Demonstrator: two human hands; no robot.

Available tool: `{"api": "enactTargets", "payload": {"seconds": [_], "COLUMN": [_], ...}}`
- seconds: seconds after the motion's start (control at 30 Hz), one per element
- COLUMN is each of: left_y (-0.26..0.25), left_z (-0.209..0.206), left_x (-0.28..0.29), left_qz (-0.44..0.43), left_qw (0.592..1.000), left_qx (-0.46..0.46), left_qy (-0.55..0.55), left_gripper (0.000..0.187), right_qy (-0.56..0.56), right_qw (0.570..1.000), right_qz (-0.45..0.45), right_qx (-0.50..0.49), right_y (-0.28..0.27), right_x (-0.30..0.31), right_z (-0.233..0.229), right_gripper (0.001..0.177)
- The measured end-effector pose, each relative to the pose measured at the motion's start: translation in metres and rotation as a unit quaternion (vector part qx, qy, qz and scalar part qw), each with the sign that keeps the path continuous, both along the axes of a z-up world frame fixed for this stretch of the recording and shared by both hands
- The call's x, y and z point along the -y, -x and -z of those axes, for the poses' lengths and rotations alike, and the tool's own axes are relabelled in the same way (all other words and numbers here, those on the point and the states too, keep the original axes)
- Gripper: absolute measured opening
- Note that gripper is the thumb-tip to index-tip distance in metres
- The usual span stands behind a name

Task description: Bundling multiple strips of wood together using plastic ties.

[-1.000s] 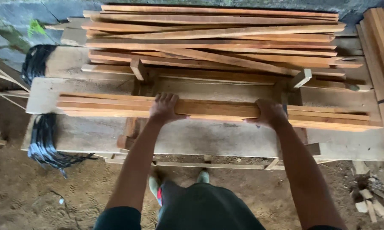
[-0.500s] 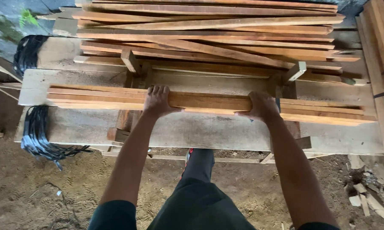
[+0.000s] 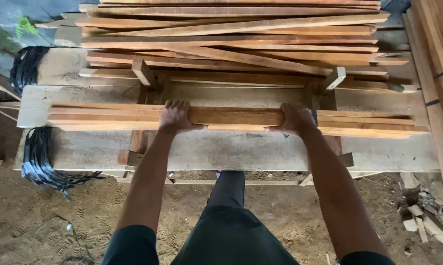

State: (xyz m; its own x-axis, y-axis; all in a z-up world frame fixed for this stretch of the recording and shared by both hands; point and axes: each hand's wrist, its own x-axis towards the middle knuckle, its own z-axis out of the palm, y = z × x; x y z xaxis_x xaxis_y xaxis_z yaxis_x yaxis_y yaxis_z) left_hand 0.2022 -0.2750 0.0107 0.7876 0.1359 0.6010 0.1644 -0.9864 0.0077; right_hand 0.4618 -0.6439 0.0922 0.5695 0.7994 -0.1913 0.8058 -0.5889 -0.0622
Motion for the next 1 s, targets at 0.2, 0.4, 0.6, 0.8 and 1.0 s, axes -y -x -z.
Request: {"api": "enactTargets", "payload": {"seconds": [0.2,0.4,0.6,0.8,1.0], "left_y": [0.01,0.004,-0.018,-0.047,-0.066], "left_z": [-0.002,-0.006,-0.001,-0.024,0.065], "left_x": [0.008,0.0,-0.026,-0.031,-0.011], "left_qz": [0.009,0.005,-0.006,-0.026,-0.13], "left_qw": [1.0,0.998,0.958,0.986,0.987], "left_qx": [0.01,-0.058,-0.247,-0.152,-0.043], "left_qy": [0.005,0.032,0.147,0.056,0.079], "left_gripper": [0.084,0.087,0.085,0.067,0.063], "right_qy": [0.013,0.025,0.033,-0.031,-0.245], "right_qw": [1.0,0.999,0.995,0.999,0.947], "right_qz": [-0.003,0.007,0.028,0.012,0.012], "right_qx": [0.001,-0.021,-0.086,-0.029,0.208], "right_y": [0.004,-0.009,-0.016,-0.04,-0.067], "right_x": [-0.002,-0.009,-0.022,-0.028,-0.021], "right_z": [-0.007,-0.005,-0.032,-0.007,0.101], "right_gripper": [0.088,0.084,0.082,0.066,0.062]}}
